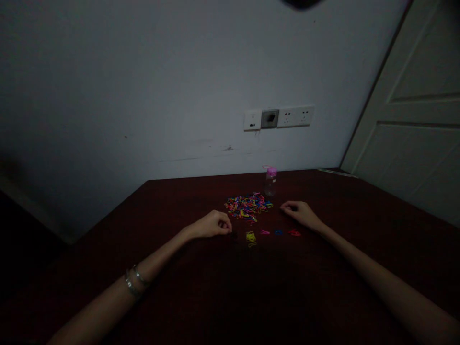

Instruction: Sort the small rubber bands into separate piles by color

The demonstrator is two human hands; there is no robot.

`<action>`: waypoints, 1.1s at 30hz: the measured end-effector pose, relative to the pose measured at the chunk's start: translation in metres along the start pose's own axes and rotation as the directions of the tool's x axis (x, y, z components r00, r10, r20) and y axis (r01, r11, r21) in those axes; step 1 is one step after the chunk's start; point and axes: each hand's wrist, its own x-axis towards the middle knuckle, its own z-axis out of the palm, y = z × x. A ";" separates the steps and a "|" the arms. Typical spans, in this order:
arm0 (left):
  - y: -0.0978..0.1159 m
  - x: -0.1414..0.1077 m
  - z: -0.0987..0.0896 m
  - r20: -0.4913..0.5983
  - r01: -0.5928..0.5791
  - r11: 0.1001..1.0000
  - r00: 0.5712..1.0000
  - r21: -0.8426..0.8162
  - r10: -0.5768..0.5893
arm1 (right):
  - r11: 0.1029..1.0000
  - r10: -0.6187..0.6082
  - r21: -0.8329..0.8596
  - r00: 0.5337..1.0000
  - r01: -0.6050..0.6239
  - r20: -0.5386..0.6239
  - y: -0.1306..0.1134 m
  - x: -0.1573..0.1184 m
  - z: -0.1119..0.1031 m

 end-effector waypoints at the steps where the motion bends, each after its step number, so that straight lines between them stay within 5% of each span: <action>1: 0.002 -0.002 0.001 0.024 0.006 1.000 1.000 0.002 -0.006 | 1.000 -0.004 0.003 1.000 0.004 -0.001 0.000 0.000 0.000; 6: 0.005 -0.003 0.004 0.038 0.020 0.998 0.999 -0.052 -0.018 | 1.000 -0.002 0.012 1.000 0.002 -0.002 0.000 0.000 0.000; 12: -0.020 0.011 0.004 -0.150 0.086 0.987 0.983 -0.133 -0.106 | 1.000 -0.004 0.008 1.000 0.004 -0.003 0.001 0.000 0.001; 15: -0.043 0.022 0.001 -0.301 0.158 0.981 0.935 -0.116 -0.186 | 1.000 -0.002 -0.004 1.000 0.002 -0.008 0.000 0.000 0.001; 22: -0.088 0.039 -0.002 -0.618 0.257 0.942 0.711 -0.215 -0.335 | 0.996 -0.004 -0.084 1.000 0.003 -0.008 -0.007 -0.001 0.001; 33: -0.092 0.046 0.004 -0.646 0.210 0.915 0.654 -0.345 -0.394 | 0.999 0.012 -0.041 1.000 -0.012 0.011 -0.016 0.003 0.001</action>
